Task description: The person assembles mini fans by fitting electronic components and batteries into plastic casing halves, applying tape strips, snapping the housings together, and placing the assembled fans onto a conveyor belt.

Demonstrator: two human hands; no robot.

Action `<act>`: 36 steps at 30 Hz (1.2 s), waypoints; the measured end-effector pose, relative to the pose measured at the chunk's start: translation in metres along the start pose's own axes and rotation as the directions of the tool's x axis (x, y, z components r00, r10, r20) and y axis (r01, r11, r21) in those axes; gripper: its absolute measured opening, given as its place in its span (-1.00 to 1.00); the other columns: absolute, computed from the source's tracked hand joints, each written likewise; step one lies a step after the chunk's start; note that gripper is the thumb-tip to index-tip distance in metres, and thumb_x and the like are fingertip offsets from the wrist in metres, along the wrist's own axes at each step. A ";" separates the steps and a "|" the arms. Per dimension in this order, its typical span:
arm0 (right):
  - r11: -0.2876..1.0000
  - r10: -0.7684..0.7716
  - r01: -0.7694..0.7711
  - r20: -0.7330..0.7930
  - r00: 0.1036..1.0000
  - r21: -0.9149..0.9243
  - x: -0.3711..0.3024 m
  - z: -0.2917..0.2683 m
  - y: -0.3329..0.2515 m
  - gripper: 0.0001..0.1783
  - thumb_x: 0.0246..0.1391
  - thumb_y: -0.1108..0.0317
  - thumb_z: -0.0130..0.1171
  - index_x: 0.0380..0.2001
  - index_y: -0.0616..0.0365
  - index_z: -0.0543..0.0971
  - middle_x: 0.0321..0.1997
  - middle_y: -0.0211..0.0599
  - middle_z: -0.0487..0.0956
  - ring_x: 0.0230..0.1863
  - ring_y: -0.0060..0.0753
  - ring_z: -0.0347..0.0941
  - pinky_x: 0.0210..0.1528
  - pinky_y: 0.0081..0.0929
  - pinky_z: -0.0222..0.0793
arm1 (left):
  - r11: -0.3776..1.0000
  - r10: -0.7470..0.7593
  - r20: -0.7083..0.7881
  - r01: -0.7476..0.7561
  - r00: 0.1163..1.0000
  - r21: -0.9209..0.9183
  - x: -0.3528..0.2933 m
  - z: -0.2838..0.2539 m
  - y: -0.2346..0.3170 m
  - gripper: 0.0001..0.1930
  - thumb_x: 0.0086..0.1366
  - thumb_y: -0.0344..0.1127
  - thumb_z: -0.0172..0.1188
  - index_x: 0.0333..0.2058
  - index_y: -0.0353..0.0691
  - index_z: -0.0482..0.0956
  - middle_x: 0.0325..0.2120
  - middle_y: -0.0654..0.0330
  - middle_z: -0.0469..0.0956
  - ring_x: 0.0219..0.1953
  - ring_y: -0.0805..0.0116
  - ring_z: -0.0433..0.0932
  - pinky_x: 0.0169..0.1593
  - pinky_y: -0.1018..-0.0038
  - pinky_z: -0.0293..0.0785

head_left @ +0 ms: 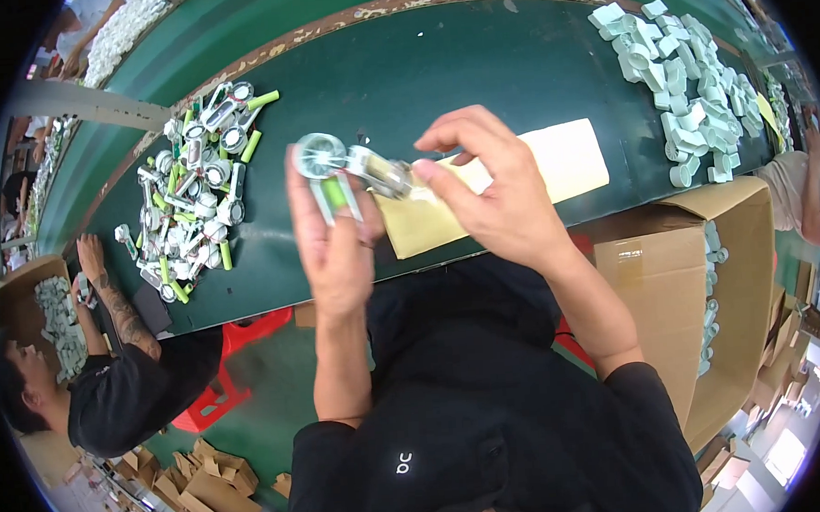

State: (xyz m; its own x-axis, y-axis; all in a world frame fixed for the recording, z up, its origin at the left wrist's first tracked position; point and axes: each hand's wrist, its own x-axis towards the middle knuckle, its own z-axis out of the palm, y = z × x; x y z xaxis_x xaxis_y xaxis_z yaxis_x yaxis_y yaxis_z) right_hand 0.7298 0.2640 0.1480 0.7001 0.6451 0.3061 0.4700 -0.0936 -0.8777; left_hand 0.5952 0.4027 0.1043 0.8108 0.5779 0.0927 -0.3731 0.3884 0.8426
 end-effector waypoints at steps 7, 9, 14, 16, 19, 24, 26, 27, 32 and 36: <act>0.998 0.059 -0.055 0.294 0.954 -0.022 -0.048 0.050 0.043 -0.73 0.13 0.48 0.38 -0.08 0.22 0.69 -0.27 -0.22 0.57 -0.37 -0.28 0.54 -0.26 -0.36 0.51 | 0.990 0.057 -0.060 -0.049 0.997 0.132 0.008 -0.035 0.031 -0.18 0.35 -0.64 -0.17 0.56 -0.13 -0.15 0.04 0.16 0.41 -0.42 0.54 0.31 -0.36 0.55 0.24; 1.000 0.009 -0.004 0.265 0.964 -0.022 -0.053 0.067 0.045 -0.70 0.11 0.47 0.40 -0.06 0.24 0.68 -0.26 -0.19 0.57 -0.37 -0.25 0.56 -0.28 -0.32 0.52 | 0.991 0.053 -0.079 -0.043 0.996 0.125 0.002 -0.041 0.030 -0.17 0.35 -0.63 -0.16 0.56 -0.14 -0.16 0.04 0.15 0.41 -0.42 0.53 0.32 -0.35 0.54 0.24; 0.984 0.016 -0.001 0.083 0.996 -0.176 -0.048 0.088 0.050 -0.67 0.10 0.46 0.41 -0.05 0.32 0.66 -0.26 -0.17 0.57 -0.33 -0.21 0.59 -0.27 -0.32 0.52 | 0.999 -0.008 -0.076 0.006 0.997 -0.032 -0.017 -0.053 0.009 -0.13 0.31 -0.53 -0.06 0.56 -0.17 -0.17 0.02 0.13 0.46 -0.42 0.49 0.33 -0.33 0.50 0.27; 0.972 -0.011 0.022 0.051 0.999 -0.236 -0.045 0.094 0.051 -0.66 0.10 0.45 0.42 -0.05 0.31 0.67 -0.28 -0.18 0.57 -0.33 -0.20 0.58 -0.26 -0.32 0.51 | 0.999 -0.017 -0.076 0.014 0.997 -0.047 -0.025 -0.055 -0.004 -0.11 0.32 -0.45 0.01 0.57 -0.18 -0.19 0.01 0.11 0.46 -0.41 0.48 0.34 -0.33 0.49 0.28; 0.940 -0.069 0.069 0.013 0.998 -0.335 -0.044 0.104 0.054 -0.65 0.09 0.45 0.42 -0.04 0.29 0.68 -0.32 -0.21 0.57 -0.34 -0.18 0.57 -0.27 -0.30 0.50 | 1.000 -0.022 -0.114 0.019 0.993 -0.023 -0.036 -0.057 -0.015 -0.07 0.30 -0.37 0.07 0.57 -0.20 -0.22 0.00 0.10 0.45 -0.42 0.46 0.34 -0.34 0.49 0.28; 0.917 -0.117 0.116 0.021 0.993 -0.381 -0.043 0.108 0.054 -0.69 0.07 0.47 0.41 -0.08 0.23 0.70 -0.37 -0.25 0.56 -0.37 -0.18 0.53 -0.30 -0.27 0.47 | 0.997 -0.020 -0.186 0.006 0.982 -0.072 -0.045 -0.058 -0.024 0.02 0.24 -0.27 0.15 0.57 -0.18 -0.24 -0.04 0.12 0.42 -0.44 0.43 0.33 -0.36 0.49 0.27; 0.949 -0.045 0.038 -0.014 0.999 -0.314 -0.043 0.108 0.053 -0.77 0.03 0.52 0.42 -0.19 0.22 0.68 -0.37 -0.24 0.56 -0.38 -0.16 0.52 -0.30 -0.26 0.46 | 0.998 -0.005 -0.173 -0.007 0.985 -0.067 -0.047 -0.058 -0.028 0.06 0.21 -0.24 0.19 0.58 -0.14 -0.25 0.00 0.11 0.39 -0.45 0.43 0.31 -0.36 0.50 0.26; 0.949 -0.045 0.040 -0.010 0.999 -0.313 -0.043 0.110 0.053 -0.77 0.03 0.52 0.42 -0.19 0.22 0.68 -0.37 -0.24 0.56 -0.38 -0.16 0.52 -0.30 -0.26 0.46 | 0.998 -0.003 -0.177 -0.009 0.984 -0.067 -0.048 -0.059 -0.029 0.06 0.21 -0.24 0.19 0.58 -0.14 -0.25 0.00 0.11 0.39 -0.45 0.43 0.31 -0.36 0.50 0.26; 0.958 -0.129 0.108 -0.062 0.990 -0.267 -0.043 0.116 0.055 -0.84 0.01 0.56 0.36 -0.36 0.18 0.57 -0.34 -0.24 0.58 -0.31 -0.09 0.52 -0.26 -0.23 0.46 | 0.999 0.029 -0.182 -0.033 0.983 -0.017 -0.047 -0.060 -0.031 0.06 0.23 -0.22 0.19 0.58 -0.13 -0.28 0.02 0.10 0.37 -0.40 0.41 0.35 -0.33 0.49 0.29; 0.965 -0.158 0.131 -0.105 0.982 -0.227 -0.045 0.116 0.062 -0.82 -0.02 0.63 0.40 -0.37 0.23 0.59 -0.39 -0.17 0.58 -0.33 -0.12 0.57 -0.30 -0.25 0.49 | 0.998 0.040 -0.151 -0.048 0.988 -0.049 -0.049 -0.059 -0.035 0.07 0.24 -0.22 0.19 0.58 -0.11 -0.32 0.05 0.09 0.36 -0.36 0.39 0.37 -0.30 0.47 0.32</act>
State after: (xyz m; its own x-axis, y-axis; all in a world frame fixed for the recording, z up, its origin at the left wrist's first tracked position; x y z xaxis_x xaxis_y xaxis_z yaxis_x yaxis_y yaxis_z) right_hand 0.6650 0.3171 0.0366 0.6692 0.5688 0.4782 0.6676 -0.1776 -0.7230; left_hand 0.5418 0.4030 0.0394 0.7176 0.6949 0.0451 -0.4331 0.3946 0.8104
